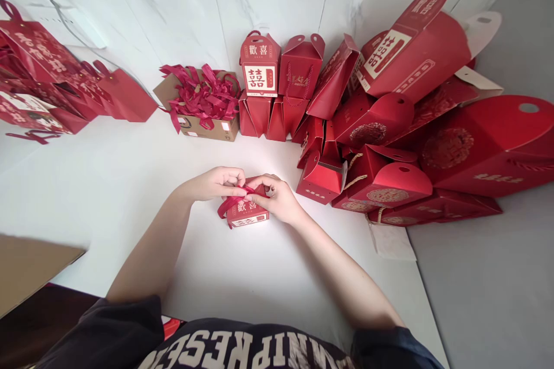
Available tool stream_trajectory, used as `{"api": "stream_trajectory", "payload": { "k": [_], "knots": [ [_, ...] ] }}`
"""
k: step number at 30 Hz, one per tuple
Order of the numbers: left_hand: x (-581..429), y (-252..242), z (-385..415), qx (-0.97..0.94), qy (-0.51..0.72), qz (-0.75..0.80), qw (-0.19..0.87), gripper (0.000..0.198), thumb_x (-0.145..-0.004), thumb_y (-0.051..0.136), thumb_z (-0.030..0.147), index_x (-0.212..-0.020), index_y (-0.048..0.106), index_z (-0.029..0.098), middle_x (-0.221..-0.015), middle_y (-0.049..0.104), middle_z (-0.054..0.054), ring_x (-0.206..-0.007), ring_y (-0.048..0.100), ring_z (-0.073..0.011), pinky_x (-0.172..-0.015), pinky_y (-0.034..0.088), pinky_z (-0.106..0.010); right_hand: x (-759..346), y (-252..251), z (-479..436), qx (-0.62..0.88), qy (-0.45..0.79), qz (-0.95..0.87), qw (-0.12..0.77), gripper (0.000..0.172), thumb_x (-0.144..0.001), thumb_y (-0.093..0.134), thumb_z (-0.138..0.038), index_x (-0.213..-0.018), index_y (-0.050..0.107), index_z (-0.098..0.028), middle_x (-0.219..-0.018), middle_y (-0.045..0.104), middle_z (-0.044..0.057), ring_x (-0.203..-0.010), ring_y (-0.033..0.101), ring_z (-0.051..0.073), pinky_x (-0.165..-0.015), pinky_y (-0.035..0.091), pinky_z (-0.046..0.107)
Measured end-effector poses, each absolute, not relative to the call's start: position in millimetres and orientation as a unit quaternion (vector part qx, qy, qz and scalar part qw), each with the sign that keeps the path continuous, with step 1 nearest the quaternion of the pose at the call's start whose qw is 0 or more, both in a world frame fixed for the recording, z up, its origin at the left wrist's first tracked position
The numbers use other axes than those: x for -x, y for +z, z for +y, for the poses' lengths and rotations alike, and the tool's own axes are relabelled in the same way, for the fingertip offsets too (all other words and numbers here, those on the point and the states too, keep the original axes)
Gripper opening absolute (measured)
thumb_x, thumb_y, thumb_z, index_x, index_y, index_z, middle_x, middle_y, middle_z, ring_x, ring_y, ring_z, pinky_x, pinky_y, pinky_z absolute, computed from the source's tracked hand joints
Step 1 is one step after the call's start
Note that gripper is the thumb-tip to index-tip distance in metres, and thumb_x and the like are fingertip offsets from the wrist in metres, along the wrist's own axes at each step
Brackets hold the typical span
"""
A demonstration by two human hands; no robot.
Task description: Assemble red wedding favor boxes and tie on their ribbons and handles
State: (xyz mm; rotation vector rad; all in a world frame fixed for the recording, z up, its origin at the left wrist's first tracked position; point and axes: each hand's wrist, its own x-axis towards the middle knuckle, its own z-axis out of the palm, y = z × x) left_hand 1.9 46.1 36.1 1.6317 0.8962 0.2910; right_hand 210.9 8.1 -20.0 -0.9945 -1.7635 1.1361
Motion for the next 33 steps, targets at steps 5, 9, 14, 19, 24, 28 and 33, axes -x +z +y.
{"api": "stream_trajectory", "payload": {
  "k": [5, 9, 14, 19, 24, 28, 33],
  "knots": [
    [-1, 36, 46, -0.709, 0.104, 0.368, 0.592, 0.028, -0.08, 0.067, 0.041, -0.083, 0.056, 0.016, -0.081, 0.06, -0.001, -0.068, 0.053, -0.0103, -0.059, 0.039, -0.022, -208, -25, 9, 0.38, 0.51, -0.646, 0.423, 0.031, -0.083, 0.068, -0.037, -0.109, 0.062, -0.021, -0.099, 0.068, 0.005, -0.087, 0.06, 0.016, -0.077, 0.045, 0.03],
    [0, 36, 48, -0.706, 0.096, 0.366, 0.598, 0.028, -0.081, 0.066, 0.042, -0.086, 0.056, 0.016, -0.083, 0.059, -0.001, -0.069, 0.053, -0.0104, -0.06, 0.04, -0.023, -209, -28, 12, 0.367, 0.53, -0.617, 0.451, 0.03, -0.081, 0.07, -0.036, -0.106, 0.062, -0.021, -0.087, 0.067, 0.002, -0.074, 0.058, 0.014, -0.069, 0.045, 0.028],
    [1, 39, 47, -0.699, 0.091, 0.366, 0.607, 0.027, -0.083, 0.062, 0.042, -0.085, 0.055, 0.016, -0.078, 0.055, 0.001, -0.065, 0.049, -0.0092, -0.058, 0.037, -0.021, -212, -26, 11, 0.363, 0.501, -0.64, 0.456, 0.027, -0.081, 0.071, -0.038, -0.103, 0.064, -0.023, -0.097, 0.065, 0.004, -0.086, 0.06, 0.017, -0.081, 0.048, 0.033],
    [1, 42, 46, -0.696, 0.093, 0.358, 0.616, 0.026, -0.083, 0.063, 0.04, -0.083, 0.053, 0.016, -0.076, 0.057, 0.0, -0.062, 0.047, -0.0084, -0.056, 0.035, -0.021, -212, -23, 8, 0.419, 0.419, -0.692, 0.412, 0.031, -0.076, 0.075, -0.042, -0.103, 0.069, -0.027, -0.147, 0.039, 0.009, -0.143, 0.026, 0.028, -0.112, 0.029, 0.045],
    [1, 42, 47, -0.699, 0.092, 0.358, 0.612, 0.026, -0.082, 0.064, 0.041, -0.083, 0.055, 0.016, -0.074, 0.056, 0.001, -0.06, 0.046, -0.0083, -0.054, 0.035, -0.021, -207, -32, 9, 0.384, 0.503, -0.642, 0.433, 0.021, -0.076, 0.076, -0.04, -0.089, 0.074, -0.024, -0.146, 0.043, 0.009, -0.141, 0.034, 0.026, -0.111, 0.034, 0.042],
    [1, 41, 48, -0.7, 0.093, 0.365, 0.607, 0.026, -0.083, 0.063, 0.041, -0.084, 0.055, 0.016, -0.074, 0.052, 0.001, -0.062, 0.046, -0.0086, -0.055, 0.038, -0.02, -204, -36, 10, 0.368, 0.512, -0.607, 0.483, 0.016, -0.074, 0.078, -0.038, -0.08, 0.073, -0.024, -0.132, 0.056, 0.007, -0.125, 0.052, 0.023, -0.105, 0.041, 0.039],
    [1, 39, 49, -0.691, 0.099, 0.372, 0.612, 0.028, -0.084, 0.06, 0.043, -0.086, 0.054, 0.016, -0.079, 0.054, -0.001, -0.067, 0.052, -0.0105, -0.056, 0.044, -0.021, -210, -33, 10, 0.335, 0.457, -0.659, 0.495, 0.011, -0.078, 0.075, -0.036, -0.079, 0.074, -0.025, -0.118, 0.059, 0.006, -0.112, 0.059, 0.022, -0.099, 0.047, 0.04]
  ]
}}
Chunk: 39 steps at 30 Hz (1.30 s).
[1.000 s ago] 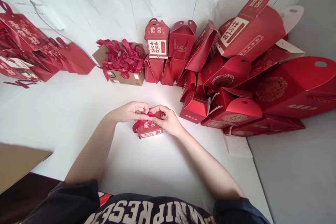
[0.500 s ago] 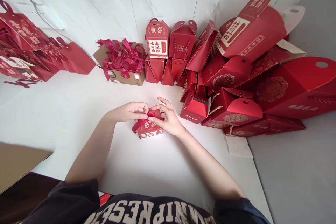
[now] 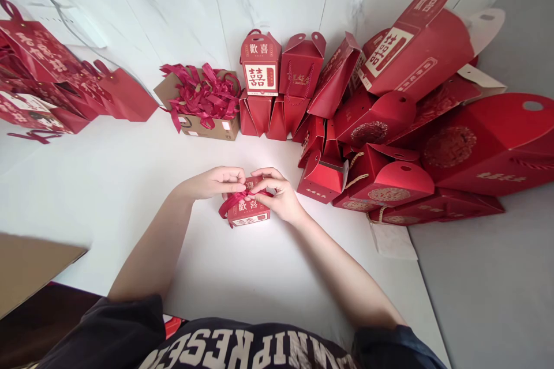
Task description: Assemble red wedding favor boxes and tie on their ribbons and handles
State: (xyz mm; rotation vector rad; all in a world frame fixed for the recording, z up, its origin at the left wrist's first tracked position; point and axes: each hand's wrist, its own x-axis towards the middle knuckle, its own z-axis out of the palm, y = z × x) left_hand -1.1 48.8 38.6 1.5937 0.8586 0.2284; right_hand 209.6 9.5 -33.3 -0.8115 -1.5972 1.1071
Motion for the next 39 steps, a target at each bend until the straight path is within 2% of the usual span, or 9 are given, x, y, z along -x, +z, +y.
{"api": "stream_trajectory", "payload": {
  "k": [5, 8, 10, 13, 16, 21, 27, 33, 39],
  "knots": [
    [1, 37, 50, -0.686, 0.102, 0.379, 0.612, 0.027, -0.087, 0.058, 0.043, -0.084, 0.053, 0.016, -0.08, 0.055, -0.001, -0.067, 0.052, -0.0098, -0.057, 0.043, -0.021, -218, -29, 11, 0.295, 0.409, -0.728, 0.463, 0.01, -0.088, 0.065, -0.032, -0.088, 0.074, -0.028, -0.109, 0.061, 0.006, -0.105, 0.061, 0.021, -0.092, 0.05, 0.04],
    [0, 36, 50, -0.687, 0.113, 0.382, 0.607, 0.026, -0.087, 0.059, 0.042, -0.083, 0.054, 0.016, -0.077, 0.055, 0.0, -0.065, 0.052, -0.009, -0.056, 0.041, -0.02, -222, -26, 13, 0.283, 0.342, -0.786, 0.431, 0.013, -0.091, 0.06, -0.028, -0.094, 0.073, -0.028, -0.106, 0.063, 0.006, -0.103, 0.062, 0.021, -0.094, 0.047, 0.042],
    [-2, 35, 49, -0.688, 0.119, 0.382, 0.605, 0.026, -0.085, 0.061, 0.041, -0.083, 0.054, 0.016, -0.076, 0.057, 0.0, -0.064, 0.053, -0.0093, -0.056, 0.042, -0.021, -224, -24, 14, 0.283, 0.293, -0.818, 0.407, 0.015, -0.092, 0.058, -0.027, -0.096, 0.072, -0.029, -0.106, 0.065, 0.006, -0.103, 0.061, 0.022, -0.095, 0.045, 0.044],
    [-4, 35, 47, -0.687, 0.119, 0.373, 0.613, 0.027, -0.078, 0.07, 0.036, -0.083, 0.053, 0.016, -0.08, 0.063, -0.002, -0.072, 0.061, -0.0132, -0.062, 0.046, -0.024, -227, -20, 15, 0.283, 0.267, -0.837, 0.385, 0.015, -0.093, 0.057, -0.026, -0.096, 0.071, -0.029, -0.105, 0.066, 0.006, -0.103, 0.061, 0.022, -0.094, 0.045, 0.043],
    [-5, 36, 45, -0.682, 0.122, 0.374, 0.617, 0.026, -0.073, 0.073, 0.028, -0.082, 0.051, 0.016, -0.082, 0.065, -0.003, -0.078, 0.064, -0.0162, -0.066, 0.048, -0.026, -227, -18, 15, 0.278, 0.277, -0.835, 0.385, 0.013, -0.092, 0.058, -0.025, -0.094, 0.07, -0.028, -0.105, 0.068, 0.006, -0.104, 0.061, 0.022, -0.094, 0.045, 0.043],
    [-10, 47, 35, -0.724, 0.126, 0.42, 0.532, 0.016, -0.074, 0.066, 0.02, -0.086, 0.056, 0.017, -0.078, 0.065, 0.001, -0.069, 0.061, -0.0115, -0.06, 0.046, -0.022, -223, -15, 15, 0.279, 0.313, -0.817, 0.396, 0.012, -0.088, 0.061, -0.019, -0.097, 0.064, -0.026, -0.111, 0.068, 0.005, -0.111, 0.059, 0.022, -0.101, 0.042, 0.044],
    [-15, 52, 17, -0.787, 0.146, 0.452, 0.393, 0.016, -0.075, 0.059, 0.019, -0.091, 0.062, 0.021, -0.091, 0.07, 0.002, -0.079, 0.064, -0.0139, -0.066, 0.047, -0.023, -221, -14, 14, 0.282, 0.333, -0.802, 0.409, 0.004, -0.089, 0.06, -0.021, -0.09, 0.062, -0.024, -0.108, 0.068, 0.006, -0.112, 0.059, 0.021, -0.099, 0.045, 0.041],
    [-14, 47, 12, -0.8, 0.169, 0.448, 0.361, 0.012, -0.077, 0.055, 0.018, -0.085, 0.063, 0.021, -0.091, 0.069, 0.002, -0.08, 0.063, -0.0132, -0.067, 0.047, -0.023, -217, -16, 10, 0.311, 0.355, -0.768, 0.433, 0.007, -0.09, 0.055, -0.019, -0.091, 0.058, -0.024, -0.101, 0.068, 0.004, -0.111, 0.059, 0.021, -0.097, 0.045, 0.04],
    [-15, 39, 2, -0.808, 0.185, 0.472, 0.299, 0.012, -0.08, 0.053, 0.018, -0.086, 0.062, 0.023, -0.087, 0.067, 0.004, -0.071, 0.062, -0.0115, -0.062, 0.046, -0.023, -213, -19, 7, 0.313, 0.38, -0.759, 0.425, 0.009, -0.087, 0.058, -0.018, -0.093, 0.06, -0.024, -0.107, 0.066, 0.005, -0.108, 0.061, 0.021, -0.095, 0.046, 0.04]
  ]
}}
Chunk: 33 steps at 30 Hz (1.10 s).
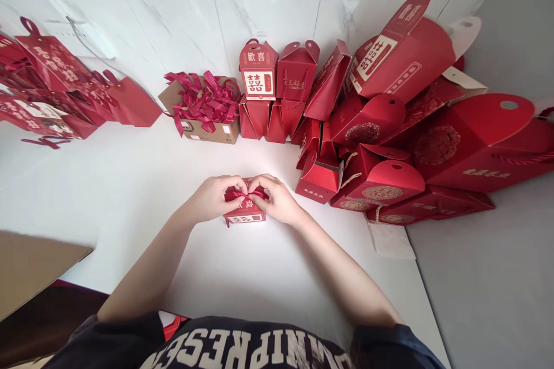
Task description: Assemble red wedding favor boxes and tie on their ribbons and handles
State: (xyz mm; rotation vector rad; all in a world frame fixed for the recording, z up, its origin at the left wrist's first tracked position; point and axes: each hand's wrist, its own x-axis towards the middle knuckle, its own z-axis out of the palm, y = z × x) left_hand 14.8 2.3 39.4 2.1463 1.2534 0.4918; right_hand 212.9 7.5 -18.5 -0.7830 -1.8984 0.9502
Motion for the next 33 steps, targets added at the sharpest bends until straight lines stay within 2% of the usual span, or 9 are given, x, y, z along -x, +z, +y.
{"api": "stream_trajectory", "payload": {
  "k": [6, 10, 12, 15, 19, 24, 28, 30, 33],
  "knots": [
    [-22, 25, -10, -0.849, 0.217, 0.467, 0.12, 0.016, -0.087, 0.046, 0.014, -0.091, 0.061, 0.019, -0.088, 0.064, -0.001, -0.073, 0.061, -0.0125, -0.067, 0.048, -0.025, -211, -22, 5, 0.341, 0.401, -0.732, 0.433, 0.005, -0.087, 0.057, -0.02, -0.09, 0.06, -0.023, -0.106, 0.066, 0.005, -0.106, 0.061, 0.021, -0.094, 0.047, 0.038],
    [-24, 15, -12, -0.85, 0.227, 0.475, 0.03, 0.015, -0.088, 0.045, 0.012, -0.085, 0.059, 0.018, -0.084, 0.062, -0.002, -0.07, 0.06, -0.0128, -0.063, 0.049, -0.025, -215, -16, 4, 0.338, 0.417, -0.738, 0.409, 0.007, -0.089, 0.056, -0.025, -0.093, 0.061, -0.023, -0.1, 0.067, 0.004, -0.099, 0.063, 0.02, -0.091, 0.048, 0.037],
    [-23, 11, -12, -0.849, 0.257, 0.462, 0.025, 0.014, -0.086, 0.047, 0.01, -0.084, 0.059, 0.018, -0.087, 0.062, -0.002, -0.074, 0.061, -0.0126, -0.066, 0.05, -0.025, -217, -12, 3, 0.34, 0.435, -0.734, 0.395, 0.012, -0.093, 0.051, -0.029, -0.096, 0.062, -0.024, -0.1, 0.066, 0.003, -0.097, 0.063, 0.019, -0.09, 0.049, 0.036],
    [-18, 6, -11, -0.844, 0.32, 0.427, 0.043, 0.016, -0.085, 0.05, 0.008, -0.087, 0.06, 0.02, -0.1, 0.062, -0.003, -0.086, 0.063, -0.0122, -0.074, 0.053, -0.023, -217, -8, 3, 0.383, 0.409, -0.725, 0.4, 0.018, -0.094, 0.049, -0.033, -0.09, 0.065, -0.024, -0.116, 0.061, 0.006, -0.116, 0.055, 0.022, -0.094, 0.047, 0.038],
    [-12, 0, -11, -0.831, 0.379, 0.402, 0.06, 0.015, -0.086, 0.053, 0.008, -0.085, 0.062, 0.02, -0.107, 0.059, -0.004, -0.094, 0.063, -0.013, -0.078, 0.054, -0.024, -213, -11, 4, 0.412, 0.429, -0.715, 0.367, 0.013, -0.088, 0.06, -0.035, -0.089, 0.069, -0.024, -0.13, 0.054, 0.008, -0.132, 0.043, 0.024, -0.099, 0.044, 0.041],
    [-12, -5, -10, -0.833, 0.396, 0.379, 0.077, 0.014, -0.086, 0.056, 0.009, -0.084, 0.063, 0.021, -0.111, 0.059, -0.004, -0.092, 0.066, -0.0121, -0.079, 0.055, -0.024, -211, -16, 6, 0.404, 0.506, -0.669, 0.364, 0.016, -0.083, 0.068, -0.036, -0.093, 0.073, -0.024, -0.128, 0.06, 0.009, -0.129, 0.049, 0.024, -0.101, 0.043, 0.039],
    [-13, -4, -10, -0.827, 0.397, 0.385, 0.105, 0.014, -0.085, 0.055, 0.008, -0.09, 0.058, 0.021, -0.113, 0.062, -0.004, -0.104, 0.064, -0.0151, -0.082, 0.055, -0.026, -210, -16, 5, 0.396, 0.525, -0.644, 0.39, 0.017, -0.08, 0.071, -0.037, -0.091, 0.077, -0.026, -0.127, 0.062, 0.007, -0.122, 0.055, 0.025, -0.101, 0.044, 0.039],
    [-14, -1, -11, -0.814, 0.393, 0.408, 0.126, 0.017, -0.084, 0.054, 0.007, -0.095, 0.055, 0.021, -0.114, 0.062, -0.005, -0.108, 0.062, -0.0163, -0.083, 0.054, -0.028, -209, -16, 4, 0.4, 0.523, -0.634, 0.407, 0.017, -0.078, 0.073, -0.038, -0.09, 0.078, -0.027, -0.127, 0.062, 0.007, -0.119, 0.058, 0.025, -0.098, 0.046, 0.039],
    [-12, 6, -13, -0.793, 0.36, 0.48, 0.1, 0.015, -0.081, 0.06, 0.013, -0.092, 0.053, 0.02, -0.108, 0.059, -0.006, -0.101, 0.06, -0.0193, -0.084, 0.051, -0.034, -208, -17, 3, 0.405, 0.516, -0.627, 0.42, 0.014, -0.077, 0.075, -0.037, -0.087, 0.078, -0.027, -0.124, 0.063, 0.007, -0.118, 0.058, 0.024, -0.096, 0.048, 0.038]
  ]
}}
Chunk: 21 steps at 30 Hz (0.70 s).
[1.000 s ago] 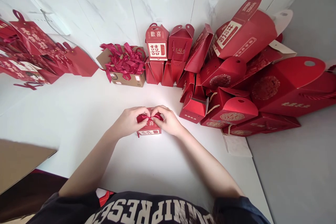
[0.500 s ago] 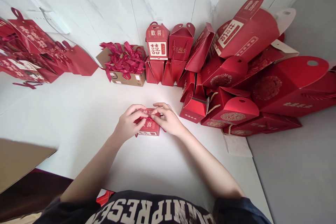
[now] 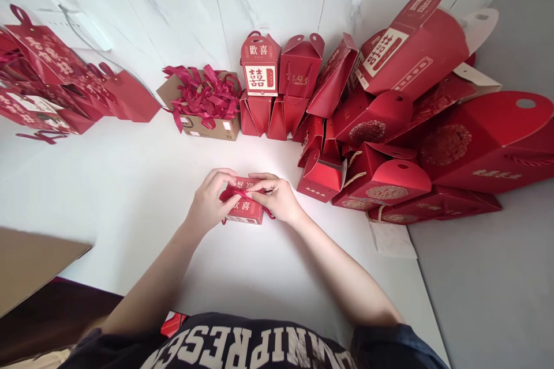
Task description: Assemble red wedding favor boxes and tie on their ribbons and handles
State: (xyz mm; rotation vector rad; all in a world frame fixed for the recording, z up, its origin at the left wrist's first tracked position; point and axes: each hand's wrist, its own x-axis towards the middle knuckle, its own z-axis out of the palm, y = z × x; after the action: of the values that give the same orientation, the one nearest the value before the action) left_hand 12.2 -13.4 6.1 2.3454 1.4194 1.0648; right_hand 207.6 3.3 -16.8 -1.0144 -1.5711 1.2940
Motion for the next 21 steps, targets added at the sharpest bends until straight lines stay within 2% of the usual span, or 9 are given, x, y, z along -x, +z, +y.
{"api": "stream_trajectory", "payload": {
  "k": [2, 4, 6, 10, 14, 17, 21],
  "knots": [
    [-9, 12, -16, -0.782, 0.329, 0.525, 0.068, 0.014, -0.077, 0.067, 0.021, -0.085, 0.055, 0.02, -0.099, 0.056, -0.005, -0.094, 0.058, -0.0211, -0.087, 0.048, -0.04, -207, -18, 3, 0.403, 0.521, -0.624, 0.421, 0.013, -0.077, 0.074, -0.036, -0.087, 0.078, -0.027, -0.125, 0.063, 0.007, -0.118, 0.058, 0.024, -0.094, 0.049, 0.037],
    [-4, 17, -18, -0.775, 0.31, 0.545, 0.081, 0.012, -0.078, 0.067, 0.027, -0.081, 0.057, 0.02, -0.092, 0.055, -0.004, -0.09, 0.056, -0.0209, -0.086, 0.046, -0.04, -207, -18, 3, 0.4, 0.527, -0.623, 0.418, 0.013, -0.078, 0.073, -0.035, -0.086, 0.078, -0.026, -0.125, 0.063, 0.007, -0.117, 0.059, 0.023, -0.093, 0.049, 0.037],
    [1, 19, -21, -0.762, 0.304, 0.553, 0.146, 0.009, -0.085, 0.059, 0.028, -0.081, 0.06, 0.021, -0.088, 0.055, -0.003, -0.087, 0.056, -0.0188, -0.081, 0.047, -0.035, -207, -18, 4, 0.398, 0.529, -0.625, 0.414, 0.012, -0.079, 0.073, -0.034, -0.086, 0.077, -0.025, -0.126, 0.063, 0.007, -0.116, 0.059, 0.023, -0.093, 0.049, 0.036],
    [1, 17, -23, -0.722, 0.323, 0.558, 0.25, 0.029, -0.096, 0.042, 0.032, -0.079, 0.062, 0.019, -0.085, 0.055, -0.003, -0.08, 0.057, -0.0153, -0.071, 0.048, -0.029, -207, -17, 3, 0.4, 0.528, -0.628, 0.409, 0.012, -0.079, 0.072, -0.033, -0.086, 0.077, -0.024, -0.127, 0.062, 0.008, -0.116, 0.06, 0.023, -0.093, 0.048, 0.037],
    [-6, 15, -21, -0.698, 0.342, 0.555, 0.297, 0.028, -0.093, 0.048, 0.041, -0.081, 0.062, 0.019, -0.085, 0.054, -0.002, -0.075, 0.057, -0.0148, -0.062, 0.05, -0.028, -206, -19, 2, 0.398, 0.52, -0.634, 0.411, 0.013, -0.08, 0.072, -0.033, -0.087, 0.076, -0.024, -0.126, 0.062, 0.008, -0.117, 0.059, 0.024, -0.092, 0.048, 0.037],
    [-9, 15, -21, -0.684, 0.342, 0.547, 0.341, 0.025, -0.091, 0.051, 0.041, -0.083, 0.061, 0.019, -0.086, 0.055, -0.002, -0.073, 0.057, -0.0139, -0.056, 0.05, -0.025, -207, -18, 3, 0.401, 0.514, -0.641, 0.405, 0.012, -0.081, 0.07, -0.033, -0.087, 0.075, -0.023, -0.127, 0.061, 0.009, -0.118, 0.058, 0.023, -0.092, 0.048, 0.036],
    [-5, 14, -22, -0.689, 0.338, 0.541, 0.345, 0.022, -0.091, 0.051, 0.038, -0.081, 0.059, 0.019, -0.081, 0.055, -0.001, -0.074, 0.055, -0.0141, -0.056, 0.049, -0.025, -210, -14, 3, 0.397, 0.516, -0.652, 0.39, 0.013, -0.084, 0.066, -0.033, -0.086, 0.072, -0.022, -0.128, 0.061, 0.008, -0.114, 0.06, 0.022, -0.095, 0.047, 0.037]
  ]
}}
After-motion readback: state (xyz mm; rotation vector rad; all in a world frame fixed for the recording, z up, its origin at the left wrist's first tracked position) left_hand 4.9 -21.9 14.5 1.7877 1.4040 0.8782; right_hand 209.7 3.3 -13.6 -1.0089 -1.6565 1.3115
